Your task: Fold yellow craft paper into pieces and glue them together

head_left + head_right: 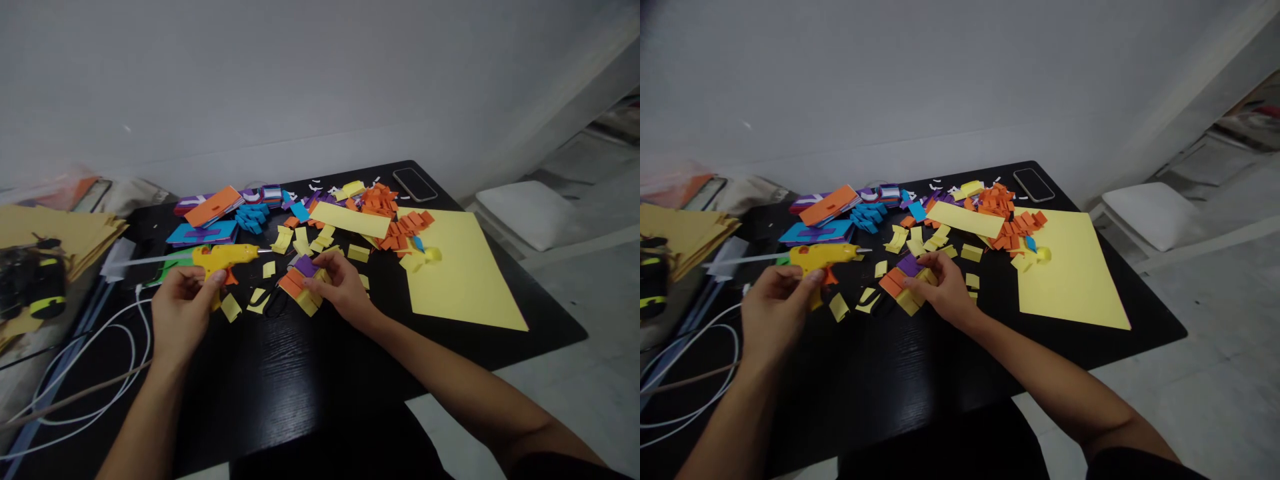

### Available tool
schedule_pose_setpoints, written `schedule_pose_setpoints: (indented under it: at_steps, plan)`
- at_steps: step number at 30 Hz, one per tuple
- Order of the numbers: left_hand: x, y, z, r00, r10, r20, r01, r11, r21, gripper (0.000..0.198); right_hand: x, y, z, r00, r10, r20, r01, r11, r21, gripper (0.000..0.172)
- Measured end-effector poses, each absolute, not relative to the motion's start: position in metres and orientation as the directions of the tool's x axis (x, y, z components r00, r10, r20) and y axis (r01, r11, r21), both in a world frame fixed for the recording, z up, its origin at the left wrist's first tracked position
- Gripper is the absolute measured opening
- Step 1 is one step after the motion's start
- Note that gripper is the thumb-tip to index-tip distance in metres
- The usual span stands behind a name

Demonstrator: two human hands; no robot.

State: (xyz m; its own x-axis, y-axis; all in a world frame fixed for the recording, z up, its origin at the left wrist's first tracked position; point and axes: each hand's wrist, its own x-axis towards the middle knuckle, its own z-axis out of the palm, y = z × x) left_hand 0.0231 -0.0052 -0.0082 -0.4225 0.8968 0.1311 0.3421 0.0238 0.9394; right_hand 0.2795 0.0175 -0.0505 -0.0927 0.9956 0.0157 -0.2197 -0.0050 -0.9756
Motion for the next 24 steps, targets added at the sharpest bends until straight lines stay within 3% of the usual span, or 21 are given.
schedule_pose_setpoints:
  at_steps: [5, 11, 24]
  plan:
    - [0.024, -0.012, -0.008, -0.111, 0.992, -0.061, 0.232, 0.085, 0.969, 0.035, 0.280, 0.015, -0.051, -0.101, 0.994, 0.029, -0.194, 0.009, -0.981, 0.045]
    - [0.026, -0.016, -0.008, 0.091, 0.996, -0.012, 0.174, -0.005, 0.985, 0.041, 0.282, 0.014, -0.049, -0.129, 0.989, 0.075, -0.159, 0.054, -0.986, 0.036]
    - [0.026, -0.018, -0.016, 0.045, 0.998, 0.032, 0.139, -0.038, 0.990, 0.028, 0.280, 0.009, -0.057, -0.110, 0.975, 0.195, -0.070, 0.188, -0.980, 0.033]
